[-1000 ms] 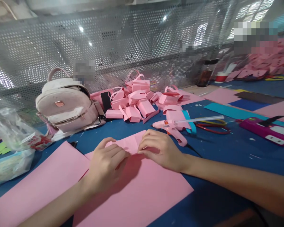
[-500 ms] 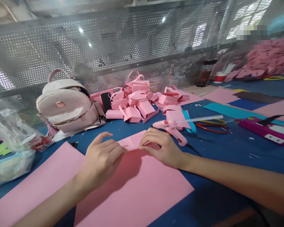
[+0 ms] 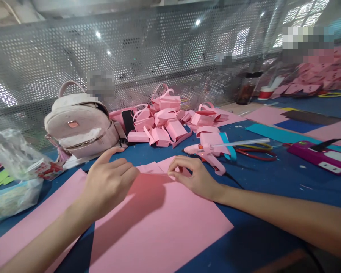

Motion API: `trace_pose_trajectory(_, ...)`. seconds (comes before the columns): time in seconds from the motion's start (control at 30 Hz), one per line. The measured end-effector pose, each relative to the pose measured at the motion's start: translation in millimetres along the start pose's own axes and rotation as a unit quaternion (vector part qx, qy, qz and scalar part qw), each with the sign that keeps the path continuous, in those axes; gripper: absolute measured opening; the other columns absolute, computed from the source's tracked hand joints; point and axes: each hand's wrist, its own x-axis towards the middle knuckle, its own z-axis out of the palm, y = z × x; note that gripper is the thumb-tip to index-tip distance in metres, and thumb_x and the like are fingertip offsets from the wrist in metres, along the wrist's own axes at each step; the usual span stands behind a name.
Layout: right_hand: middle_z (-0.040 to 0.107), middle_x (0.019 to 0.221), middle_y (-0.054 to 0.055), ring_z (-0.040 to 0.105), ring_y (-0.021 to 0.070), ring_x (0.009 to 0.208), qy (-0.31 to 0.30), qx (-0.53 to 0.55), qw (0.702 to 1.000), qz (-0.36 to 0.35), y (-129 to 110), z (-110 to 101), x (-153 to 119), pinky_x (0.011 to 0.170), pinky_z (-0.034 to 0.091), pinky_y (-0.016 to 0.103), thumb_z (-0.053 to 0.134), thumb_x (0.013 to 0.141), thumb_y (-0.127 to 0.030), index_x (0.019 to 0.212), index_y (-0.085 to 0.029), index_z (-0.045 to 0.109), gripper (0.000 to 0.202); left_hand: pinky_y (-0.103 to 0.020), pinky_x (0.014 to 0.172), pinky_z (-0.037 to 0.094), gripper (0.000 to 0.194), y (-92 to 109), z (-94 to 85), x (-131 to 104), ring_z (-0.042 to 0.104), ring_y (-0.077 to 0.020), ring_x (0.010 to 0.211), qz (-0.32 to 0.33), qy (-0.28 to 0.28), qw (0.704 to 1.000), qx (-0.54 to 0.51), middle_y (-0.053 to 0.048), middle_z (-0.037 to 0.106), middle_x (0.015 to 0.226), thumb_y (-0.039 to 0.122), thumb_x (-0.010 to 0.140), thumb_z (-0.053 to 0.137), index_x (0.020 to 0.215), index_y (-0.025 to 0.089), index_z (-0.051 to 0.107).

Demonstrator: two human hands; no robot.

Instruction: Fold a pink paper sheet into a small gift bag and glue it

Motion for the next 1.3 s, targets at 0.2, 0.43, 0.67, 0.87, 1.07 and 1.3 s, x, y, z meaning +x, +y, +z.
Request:
trace_pose_trajectory(0.2,0.061,0.077,0.0,0.055,0.0144,0.072,0.022,-0.001,1.0,-0.005,6,0,-1,0.066,0.043,0.027,0.059,0.092,-0.017,0.079,-0.019,0.06,0.014,-0.049,0.094,0.047,0.019,-6,-26.0,0,0.064,-0.0194,0.064,0.054,0.042,0.992,0.104,-0.004,0.068,0.066,0.002,0.091,0.056,0.08,0.013,0.067)
trace_pose_trajectory(0.43,0.059,0.118,0.011,0.056,0.0218,0.102,0.011,-0.045,0.998,-0.053,3,1,-4,0.081,0.049,0.032,0.072,0.085,-0.027,0.122,-0.019,0.052,0.042,-0.048,0.085,0.046,0.029,41,6.6,-28,0.067,-0.0269,0.083,0.08,0.079,0.992,0.052,-0.014,0.074,0.09,0.002,0.096,0.039,0.099,0.004,0.068)
trace_pose_trajectory(0.67,0.071,0.089,0.003,0.057,0.017,0.092,-0.186,-0.14,0.944,-0.235,4,-4,0,0.084,0.042,0.032,0.058,0.098,-0.021,0.09,-0.019,0.066,0.012,-0.034,0.057,0.04,0.024,70,31.6,-46,0.053,-0.0192,0.059,0.032,-0.007,0.997,-0.073,-0.006,0.063,0.071,0.004,0.093,0.043,0.093,0.007,0.067)
trace_pose_trajectory(0.87,0.073,0.092,0.002,0.061,0.0162,0.094,-0.24,-0.175,0.91,-0.289,9,-2,0,0.081,0.043,0.031,0.058,0.099,-0.033,0.097,-0.018,0.068,0.018,-0.033,0.057,0.039,0.017,61,34.7,-53,0.051,-0.0181,0.062,0.032,0.018,0.991,-0.127,-0.005,0.063,0.073,0.006,0.093,0.051,0.094,0.006,0.068)
trace_pose_trajectory(1.07,0.074,0.091,0.001,0.062,0.0157,0.091,-0.224,-0.228,0.875,-0.363,6,2,-2,0.075,0.043,0.03,0.05,0.098,-0.008,0.101,-0.015,0.068,0.019,-0.033,0.059,0.039,0.013,61,49.9,-61,0.053,-0.0167,0.066,-0.003,0.023,0.99,-0.14,-0.003,0.066,0.081,0.008,0.089,0.063,0.1,0.012,0.069)
trace_pose_trajectory(1.3,0.069,0.087,0.002,0.056,0.0148,0.081,-0.268,-0.232,0.887,-0.297,11,9,2,0.073,0.042,0.029,0.048,0.099,-0.011,0.092,-0.016,0.068,0.021,-0.034,0.068,0.048,0.037,51,49.2,-58,0.062,-0.0189,0.075,0.02,-0.037,0.986,-0.161,-0.007,0.072,0.097,0.016,0.104,0.033,0.115,0.011,0.067)
